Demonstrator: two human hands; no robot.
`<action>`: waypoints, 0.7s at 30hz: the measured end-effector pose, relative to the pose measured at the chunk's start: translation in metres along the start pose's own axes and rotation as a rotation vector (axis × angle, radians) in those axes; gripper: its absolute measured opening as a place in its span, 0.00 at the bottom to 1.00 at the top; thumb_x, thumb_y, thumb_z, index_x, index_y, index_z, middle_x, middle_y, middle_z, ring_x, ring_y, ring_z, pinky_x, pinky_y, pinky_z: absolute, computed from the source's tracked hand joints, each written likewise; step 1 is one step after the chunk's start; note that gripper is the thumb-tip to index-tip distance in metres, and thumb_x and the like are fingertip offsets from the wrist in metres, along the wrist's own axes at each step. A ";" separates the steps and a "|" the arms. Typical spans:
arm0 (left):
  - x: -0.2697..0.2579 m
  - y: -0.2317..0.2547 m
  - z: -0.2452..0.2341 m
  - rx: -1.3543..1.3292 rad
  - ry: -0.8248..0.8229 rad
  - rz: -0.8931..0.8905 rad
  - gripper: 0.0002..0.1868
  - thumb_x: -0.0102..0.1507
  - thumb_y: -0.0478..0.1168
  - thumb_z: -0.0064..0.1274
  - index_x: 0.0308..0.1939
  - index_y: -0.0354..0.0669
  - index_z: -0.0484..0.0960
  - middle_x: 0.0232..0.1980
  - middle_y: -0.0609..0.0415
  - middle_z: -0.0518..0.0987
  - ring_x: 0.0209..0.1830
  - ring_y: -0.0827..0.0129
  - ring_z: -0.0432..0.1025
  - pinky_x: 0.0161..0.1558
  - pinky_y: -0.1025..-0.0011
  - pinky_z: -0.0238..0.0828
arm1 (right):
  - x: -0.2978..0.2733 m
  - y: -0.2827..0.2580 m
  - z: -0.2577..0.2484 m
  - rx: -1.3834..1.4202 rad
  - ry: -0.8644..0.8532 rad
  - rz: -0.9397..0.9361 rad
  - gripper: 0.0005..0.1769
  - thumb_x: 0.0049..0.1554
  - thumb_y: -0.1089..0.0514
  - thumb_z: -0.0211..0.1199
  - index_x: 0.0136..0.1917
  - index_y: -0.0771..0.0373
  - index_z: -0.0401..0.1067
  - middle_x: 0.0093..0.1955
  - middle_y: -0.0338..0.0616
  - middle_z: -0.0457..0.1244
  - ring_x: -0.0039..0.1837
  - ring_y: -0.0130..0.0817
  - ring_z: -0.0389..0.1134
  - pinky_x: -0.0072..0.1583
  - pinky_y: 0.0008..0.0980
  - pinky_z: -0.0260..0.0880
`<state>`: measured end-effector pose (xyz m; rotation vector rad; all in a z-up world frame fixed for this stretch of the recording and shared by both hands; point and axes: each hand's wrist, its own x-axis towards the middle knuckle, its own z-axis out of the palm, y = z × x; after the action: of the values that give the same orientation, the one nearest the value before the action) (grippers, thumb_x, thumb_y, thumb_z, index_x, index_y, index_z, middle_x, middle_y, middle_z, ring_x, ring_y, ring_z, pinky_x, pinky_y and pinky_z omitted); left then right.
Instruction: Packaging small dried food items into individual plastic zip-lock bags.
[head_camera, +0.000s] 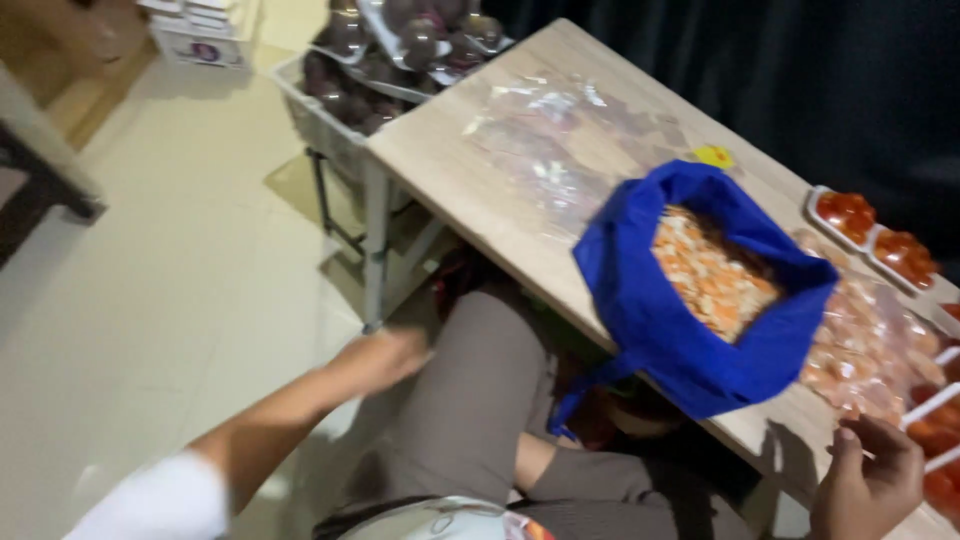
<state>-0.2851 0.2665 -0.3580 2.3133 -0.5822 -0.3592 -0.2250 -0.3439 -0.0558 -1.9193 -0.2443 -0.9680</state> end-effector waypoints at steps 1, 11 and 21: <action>0.023 0.100 -0.081 0.134 0.346 -0.002 0.12 0.70 0.49 0.41 0.43 0.47 0.74 0.39 0.51 0.78 0.41 0.56 0.75 0.49 0.57 0.64 | -0.001 0.003 0.009 0.091 0.018 0.174 0.11 0.71 0.70 0.62 0.64 0.63 0.68 0.58 0.46 0.66 0.55 0.30 0.68 0.59 0.24 0.71; 0.147 0.269 -0.229 0.411 0.678 -0.173 0.38 0.61 0.62 0.54 0.73 0.60 0.66 0.79 0.46 0.57 0.81 0.42 0.45 0.73 0.43 0.40 | -0.004 0.017 0.054 0.159 0.177 0.574 0.16 0.65 0.66 0.49 0.58 0.45 0.68 0.45 0.40 0.64 0.45 0.23 0.67 0.45 0.25 0.78; 0.156 0.260 -0.228 0.342 0.608 -0.247 0.13 0.65 0.55 0.52 0.49 0.63 0.87 0.63 0.59 0.79 0.73 0.51 0.59 0.67 0.52 0.47 | 0.008 0.163 0.009 0.046 -0.147 0.306 0.11 0.80 0.61 0.53 0.73 0.52 0.66 0.51 0.47 0.62 0.45 0.24 0.61 0.50 0.16 0.61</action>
<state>-0.1364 0.1520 -0.0278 2.6465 -0.0536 0.3610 -0.1290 -0.4259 -0.1590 -1.9188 -0.0538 -0.6155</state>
